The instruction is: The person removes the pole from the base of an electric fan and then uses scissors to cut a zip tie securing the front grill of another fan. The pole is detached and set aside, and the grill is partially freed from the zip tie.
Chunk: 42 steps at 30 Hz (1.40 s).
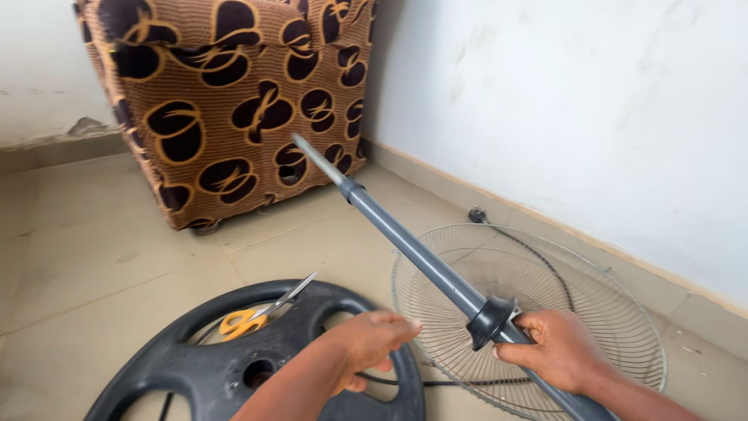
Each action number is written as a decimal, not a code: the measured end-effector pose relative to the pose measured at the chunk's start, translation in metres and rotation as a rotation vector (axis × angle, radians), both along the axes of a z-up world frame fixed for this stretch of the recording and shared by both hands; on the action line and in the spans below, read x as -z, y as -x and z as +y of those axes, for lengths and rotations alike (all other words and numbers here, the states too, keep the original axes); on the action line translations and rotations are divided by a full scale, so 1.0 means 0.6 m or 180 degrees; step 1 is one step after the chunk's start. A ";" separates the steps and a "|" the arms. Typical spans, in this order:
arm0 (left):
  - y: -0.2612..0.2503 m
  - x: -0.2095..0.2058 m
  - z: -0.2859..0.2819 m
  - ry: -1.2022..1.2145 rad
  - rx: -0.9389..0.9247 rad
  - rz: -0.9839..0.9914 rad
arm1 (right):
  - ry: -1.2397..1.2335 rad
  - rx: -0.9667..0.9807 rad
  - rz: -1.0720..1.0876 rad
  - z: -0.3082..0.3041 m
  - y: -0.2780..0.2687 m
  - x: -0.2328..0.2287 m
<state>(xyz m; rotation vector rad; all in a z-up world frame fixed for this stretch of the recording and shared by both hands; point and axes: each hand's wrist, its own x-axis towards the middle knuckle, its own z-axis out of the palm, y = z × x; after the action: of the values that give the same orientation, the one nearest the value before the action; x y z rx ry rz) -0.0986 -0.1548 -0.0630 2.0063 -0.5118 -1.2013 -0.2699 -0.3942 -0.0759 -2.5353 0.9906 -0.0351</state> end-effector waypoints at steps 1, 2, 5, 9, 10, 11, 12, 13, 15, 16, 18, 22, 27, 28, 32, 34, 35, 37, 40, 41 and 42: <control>-0.004 0.008 -0.001 -0.0022 -0.0023 -0.0011 | 0.0004 0.0117 0.0082 -0.011 0.003 0.004; -0.006 0.016 -0.002 -0.0047 -0.0052 -0.0013 | 0.0004 0.0226 0.0175 -0.020 0.008 0.010; -0.013 0.044 -0.004 -0.0027 -0.0218 -0.0041 | -0.0007 0.0374 0.0261 -0.038 0.022 0.036; -0.028 0.064 0.005 0.0196 -0.0491 0.0066 | -0.0092 0.0518 0.0513 -0.045 0.022 0.070; -0.033 0.065 0.008 0.0127 -0.0494 -0.0021 | -0.0074 0.0494 0.0472 -0.047 0.020 0.075; -0.037 0.064 0.013 0.0058 -0.0497 -0.0107 | -0.0057 0.0471 0.0430 -0.050 0.020 0.079; -0.036 0.066 0.024 -0.0028 -0.0515 -0.0178 | -0.0052 0.0431 0.0407 -0.051 0.020 0.085; -0.039 0.064 0.033 -0.0001 -0.0561 -0.0144 | -0.0081 0.0417 0.0427 -0.053 0.017 0.088; -0.046 0.061 0.046 0.0066 -0.0665 -0.0076 | -0.0129 0.0378 0.0468 -0.062 0.012 0.089; -0.049 0.059 0.053 0.0030 -0.0733 -0.0098 | -0.0182 0.0549 0.0362 -0.067 0.006 0.088; -0.054 0.057 0.065 -0.0036 -0.0873 -0.0136 | -0.0288 0.0889 0.0157 -0.075 -0.003 0.080; -0.067 0.059 0.098 0.0060 -0.1065 -0.0251 | 0.0237 0.0712 -0.0760 -0.057 -0.049 0.055; -0.086 0.068 0.138 -0.0124 -0.1344 -0.0322 | -0.0097 -0.0351 -0.1179 0.037 -0.148 0.035; -0.092 0.070 0.144 -0.0138 -0.1422 -0.0363 | -0.0298 -0.0581 -0.1236 0.061 -0.171 0.035; -0.107 0.085 0.186 -0.0236 -0.1697 -0.0738 | -0.0463 -0.1503 -0.0816 0.162 -0.236 0.040; -0.110 0.097 0.212 -0.0481 -0.1765 -0.1115 | -0.0470 -0.1783 -0.0654 0.209 -0.264 0.046; -0.110 0.103 0.223 -0.0697 -0.1770 -0.1336 | -0.0408 -0.1869 -0.0543 0.228 -0.276 0.050; -0.111 0.114 0.240 -0.0900 -0.1827 -0.1814 | -0.0333 -0.2111 -0.0429 0.259 -0.304 0.055; -0.099 0.136 0.251 -0.0929 -0.1826 -0.2395 | -0.0329 -0.2353 -0.0377 0.299 -0.344 0.071; -0.096 0.143 0.248 -0.0969 -0.1757 -0.2455 | -0.0321 -0.2315 -0.0332 0.310 -0.357 0.079; -0.092 0.152 0.243 -0.1007 -0.1678 -0.2509 | -0.0314 -0.2268 -0.0281 0.320 -0.370 0.087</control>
<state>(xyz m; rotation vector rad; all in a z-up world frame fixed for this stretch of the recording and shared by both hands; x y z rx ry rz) -0.0434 -0.0089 -0.1542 2.6395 -0.1220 -0.1448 -0.0481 -0.2020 -0.1283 -2.6169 0.0188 0.1044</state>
